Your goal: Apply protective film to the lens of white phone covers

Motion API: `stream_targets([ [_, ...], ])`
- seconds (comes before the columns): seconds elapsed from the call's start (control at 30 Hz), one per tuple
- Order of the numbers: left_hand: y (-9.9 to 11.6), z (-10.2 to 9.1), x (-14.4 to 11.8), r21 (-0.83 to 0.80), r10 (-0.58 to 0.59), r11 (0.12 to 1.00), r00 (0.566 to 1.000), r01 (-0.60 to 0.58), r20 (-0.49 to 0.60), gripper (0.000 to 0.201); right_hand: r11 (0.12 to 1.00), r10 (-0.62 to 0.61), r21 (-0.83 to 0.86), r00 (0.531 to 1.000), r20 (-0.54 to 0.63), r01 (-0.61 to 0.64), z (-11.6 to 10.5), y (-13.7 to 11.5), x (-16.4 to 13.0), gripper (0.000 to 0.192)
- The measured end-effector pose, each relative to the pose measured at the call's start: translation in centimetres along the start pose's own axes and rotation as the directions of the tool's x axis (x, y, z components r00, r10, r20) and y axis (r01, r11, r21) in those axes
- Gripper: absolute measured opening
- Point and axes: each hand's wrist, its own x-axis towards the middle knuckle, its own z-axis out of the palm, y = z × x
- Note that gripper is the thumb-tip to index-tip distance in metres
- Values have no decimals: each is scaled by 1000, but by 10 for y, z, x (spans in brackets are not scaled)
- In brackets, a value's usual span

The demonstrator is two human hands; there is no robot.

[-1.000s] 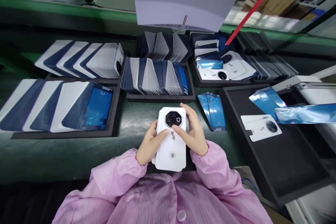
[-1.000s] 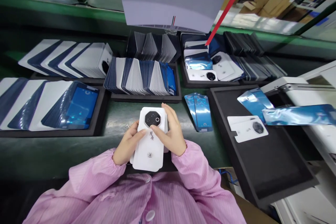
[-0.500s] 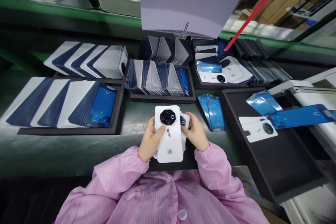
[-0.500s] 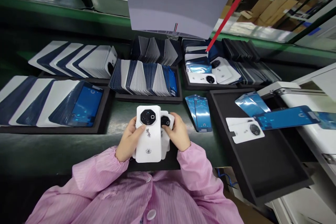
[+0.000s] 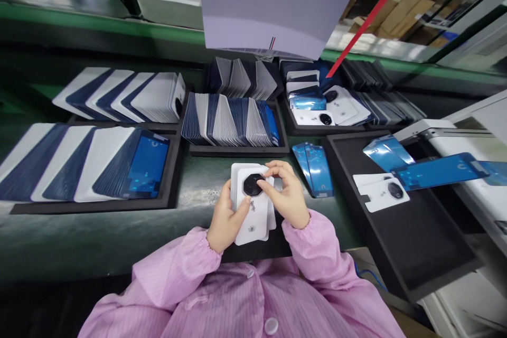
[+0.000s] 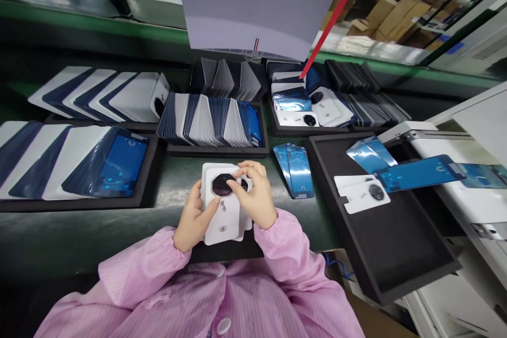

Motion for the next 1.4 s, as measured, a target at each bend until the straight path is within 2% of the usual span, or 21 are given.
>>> stream_targets([
  [0.1, -1, 0, 0, 33, 3, 999, 1000, -3, 2, 49, 999, -35, -17, 999, -19, 34, 1, 4, -2, 10],
  [0.17, 1, 0, 2, -40, -59, 997, 998, 59, 19, 50, 982, -169, -102, 983, -71, 162, 2, 5, -6, 10],
  [0.23, 4, 1, 5, -112, -116, 987, 993, 118, 27, 48, 925, -366, -125, 929, -51, 358, 4, 6, -10, 9],
  [0.3, 6, 0, 9, -132, -130, 983, 992, 129, 7, 43, 837, -544, -34, 838, 43, 545, 7, 8, -15, 14],
  [0.33, 7, -1, 11, -128, -123, 984, 992, 121, -12, 41, 798, -602, 18, 795, 73, 602, 8, 9, -17, 18],
  [0.37, 8, -1, 12, -123, -117, 986, 993, 113, -27, 40, 776, -631, 45, 772, 78, 629, 8, 10, -18, 20],
  [0.4, 8, -2, 13, -123, -115, 986, 993, 110, -35, 40, 778, -628, 42, 776, 61, 627, 8, 11, -19, 23],
  [0.43, 9, -2, 13, -124, -115, 986, 993, 110, -40, 41, 802, -597, 14, 801, 29, 597, 8, 11, -19, 26],
  [0.53, 8, -1, 10, -118, -119, 986, 992, 114, -33, 47, 911, -407, -104, 912, -57, 400, 5, 10, -15, 36],
  [0.6, 7, 0, 6, -91, -100, 991, 995, 98, -18, 50, 945, -305, -142, 950, -71, 293, 3, 8, -12, 37],
  [0.7, 3, 0, 1, 15, -45, 999, 999, 46, -10, 52, 955, -281, -133, 954, -106, 266, 4, 7, -11, 26],
  [0.77, 1, -1, -1, 128, 12, 992, 1000, -10, -17, 52, 972, -231, -61, 965, -128, 225, 5, 8, -12, 19],
  [0.87, -2, -3, -2, 241, 78, 968, 997, -74, -7, 53, 987, -32, 153, 996, -83, 45, 6, 12, -13, 13],
  [0.93, -3, -3, -3, 256, 84, 963, 997, -81, 0, 54, 965, 65, 256, 998, -22, -57, 5, 13, -13, 8],
  [1.0, -3, -3, -3, 237, 71, 969, 997, -68, -4, 55, 963, 72, 261, 997, 6, -72, 4, 14, -13, 6],
  [1.07, -2, -1, -2, 179, 42, 983, 999, -39, -9, 54, 986, -22, 163, 999, -26, 26, 4, 12, -14, 5],
  [1.13, 2, 0, 1, 89, -18, 996, 1000, 19, -10, 51, 973, -225, 33, 973, -50, 227, 5, 11, -15, 7],
  [1.17, 4, 0, 3, 45, -52, 998, 999, 52, -11, 49, 938, -346, -6, 938, -29, 346, 5, 10, -16, 11],
  [1.23, 8, 0, 7, -23, -105, 994, 994, 105, -12, 44, 840, -541, -6, 839, 54, 543, 7, 9, -17, 17],
  [1.3, 10, -1, 11, -53, -131, 990, 991, 130, -19, 40, 765, -642, 42, 757, 123, 642, 9, 9, -18, 19],
  [1.4, 10, -3, 13, -66, -131, 990, 991, 129, -28, 40, 728, -685, 96, 718, 125, 678, 10, 9, -19, 20],
])
